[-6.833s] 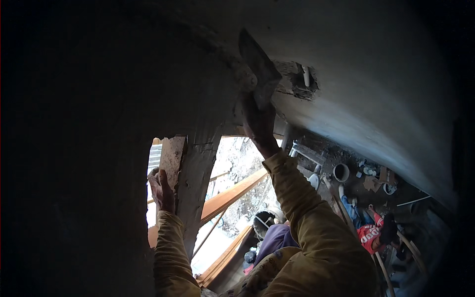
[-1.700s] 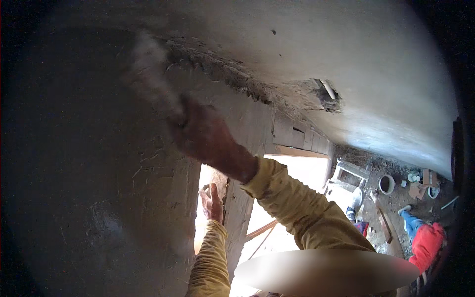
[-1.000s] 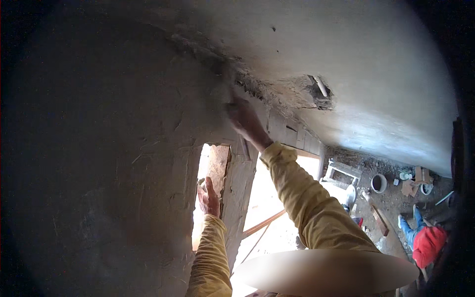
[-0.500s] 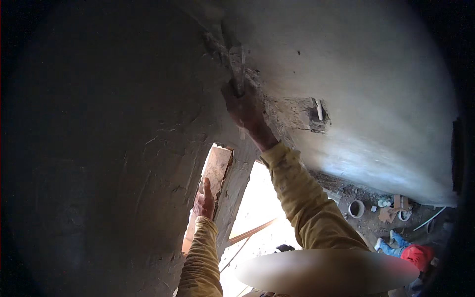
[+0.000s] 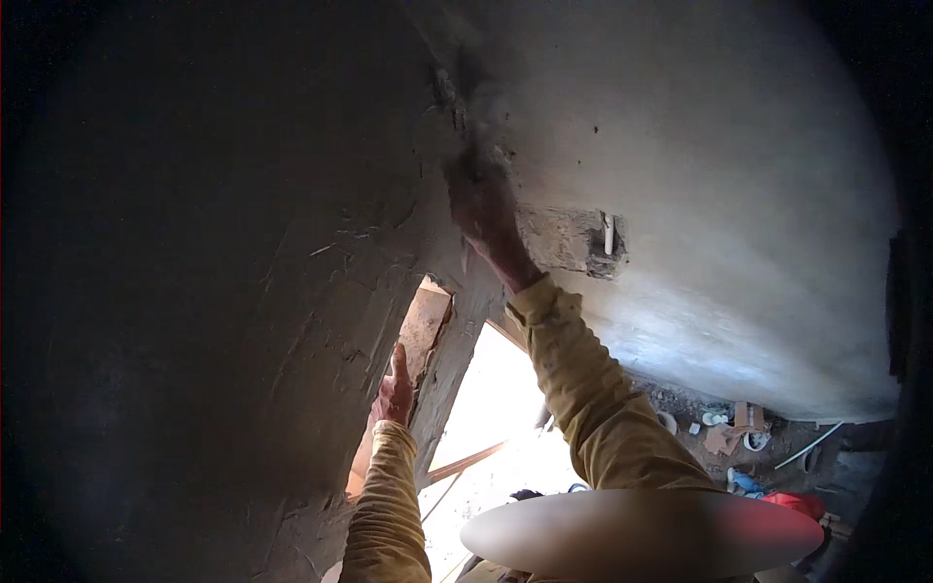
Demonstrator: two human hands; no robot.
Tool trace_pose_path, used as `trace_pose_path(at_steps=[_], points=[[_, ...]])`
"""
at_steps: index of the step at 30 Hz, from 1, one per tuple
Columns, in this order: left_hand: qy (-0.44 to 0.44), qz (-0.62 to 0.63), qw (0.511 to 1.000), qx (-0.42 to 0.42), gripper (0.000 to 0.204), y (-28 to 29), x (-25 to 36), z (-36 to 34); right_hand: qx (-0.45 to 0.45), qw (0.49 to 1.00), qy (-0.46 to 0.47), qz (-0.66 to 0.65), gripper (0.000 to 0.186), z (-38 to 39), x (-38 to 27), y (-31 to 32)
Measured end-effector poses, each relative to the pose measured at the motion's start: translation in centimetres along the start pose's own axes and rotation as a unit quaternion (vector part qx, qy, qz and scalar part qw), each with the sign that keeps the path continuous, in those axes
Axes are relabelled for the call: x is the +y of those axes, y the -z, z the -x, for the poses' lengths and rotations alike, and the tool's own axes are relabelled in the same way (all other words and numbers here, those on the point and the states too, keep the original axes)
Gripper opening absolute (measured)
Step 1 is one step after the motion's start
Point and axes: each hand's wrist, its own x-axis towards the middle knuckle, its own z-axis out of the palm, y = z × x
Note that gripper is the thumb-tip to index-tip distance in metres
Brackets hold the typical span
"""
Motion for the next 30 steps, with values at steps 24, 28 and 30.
trace_pose_path(at_steps=[24, 28, 30], points=[[-0.012, 0.060, 0.998, 0.024, 0.079, -0.7, -2.2, -0.3, 0.032, 0.920, -0.382, 0.084, 0.033, 15.8, 9.9, 12.8], [-0.095, 0.104, 0.987, 0.071, 0.066, -1.4, -3.9, -0.9, -0.001, 0.940, -0.323, 0.106, 0.038, 12.4, 4.1, 9.4], [-0.032, 0.087, 0.996, 0.002, 0.067, -1.7, -4.5, -1.4, -0.044, 0.968, -0.246, 0.020, 0.039, 8.1, 0.5, 6.9]])
